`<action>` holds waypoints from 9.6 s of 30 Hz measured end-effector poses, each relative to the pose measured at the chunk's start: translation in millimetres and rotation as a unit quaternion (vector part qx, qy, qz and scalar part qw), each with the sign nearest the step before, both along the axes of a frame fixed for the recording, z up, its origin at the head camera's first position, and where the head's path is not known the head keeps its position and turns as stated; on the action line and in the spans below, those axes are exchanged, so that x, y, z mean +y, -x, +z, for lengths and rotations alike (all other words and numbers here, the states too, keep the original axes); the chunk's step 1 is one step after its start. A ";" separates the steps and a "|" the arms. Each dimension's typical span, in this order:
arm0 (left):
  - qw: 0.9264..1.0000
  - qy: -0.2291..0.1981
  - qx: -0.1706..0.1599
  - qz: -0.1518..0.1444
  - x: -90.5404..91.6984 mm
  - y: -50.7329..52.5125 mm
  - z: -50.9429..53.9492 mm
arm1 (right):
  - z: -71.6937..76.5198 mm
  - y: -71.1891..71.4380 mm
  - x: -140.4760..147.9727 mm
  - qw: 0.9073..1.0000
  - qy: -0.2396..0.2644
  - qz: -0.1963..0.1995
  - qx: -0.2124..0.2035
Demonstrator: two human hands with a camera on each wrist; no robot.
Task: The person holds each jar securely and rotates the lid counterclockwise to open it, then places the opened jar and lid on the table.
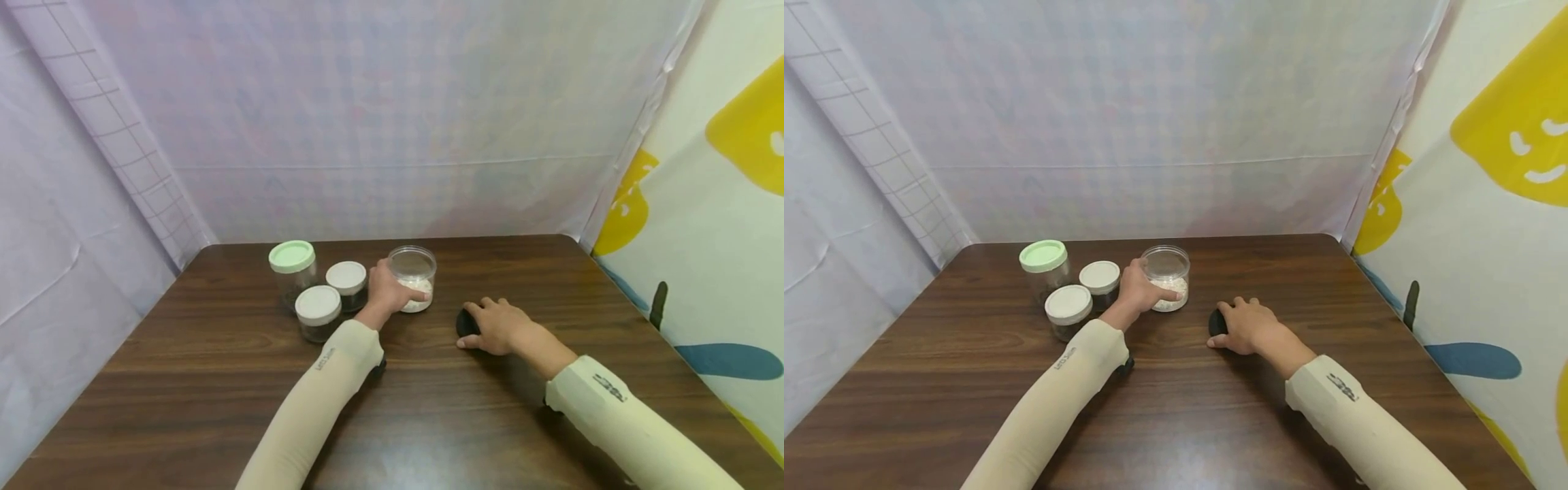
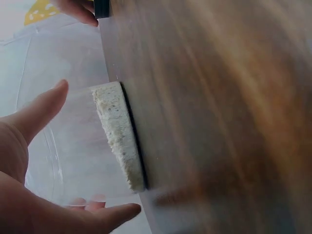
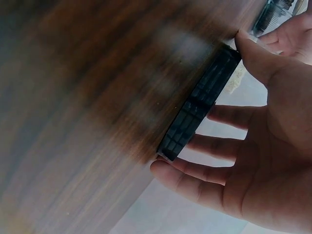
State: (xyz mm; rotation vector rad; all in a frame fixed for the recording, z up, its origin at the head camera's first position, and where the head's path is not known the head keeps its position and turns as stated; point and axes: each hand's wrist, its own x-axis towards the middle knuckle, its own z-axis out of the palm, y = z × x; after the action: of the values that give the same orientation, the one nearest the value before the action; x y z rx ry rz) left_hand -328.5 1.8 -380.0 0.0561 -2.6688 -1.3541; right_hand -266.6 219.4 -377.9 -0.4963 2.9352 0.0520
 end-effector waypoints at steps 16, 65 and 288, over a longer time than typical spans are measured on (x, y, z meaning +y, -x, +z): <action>0.999 0.024 -0.017 -0.018 -5.4 -15.2 10.6 | -0.7 -2.1 -1.0 1.000 0.000 0.003 0.001; 0.974 0.161 -0.086 -0.133 -183.0 -58.2 16.3 | 55.1 -33.3 -1.9 0.998 0.059 0.006 -0.015; 0.955 0.009 0.148 -0.256 -25.1 -93.9 10.3 | 123.1 -56.8 -61.4 0.968 0.078 0.229 0.073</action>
State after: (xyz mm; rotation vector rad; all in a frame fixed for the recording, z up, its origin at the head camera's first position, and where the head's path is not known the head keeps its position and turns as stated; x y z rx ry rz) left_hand -234.7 -23.3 -369.7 -0.8244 -2.5244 -1.3239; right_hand -209.9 158.0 -254.8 -1.2355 2.9075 -0.0920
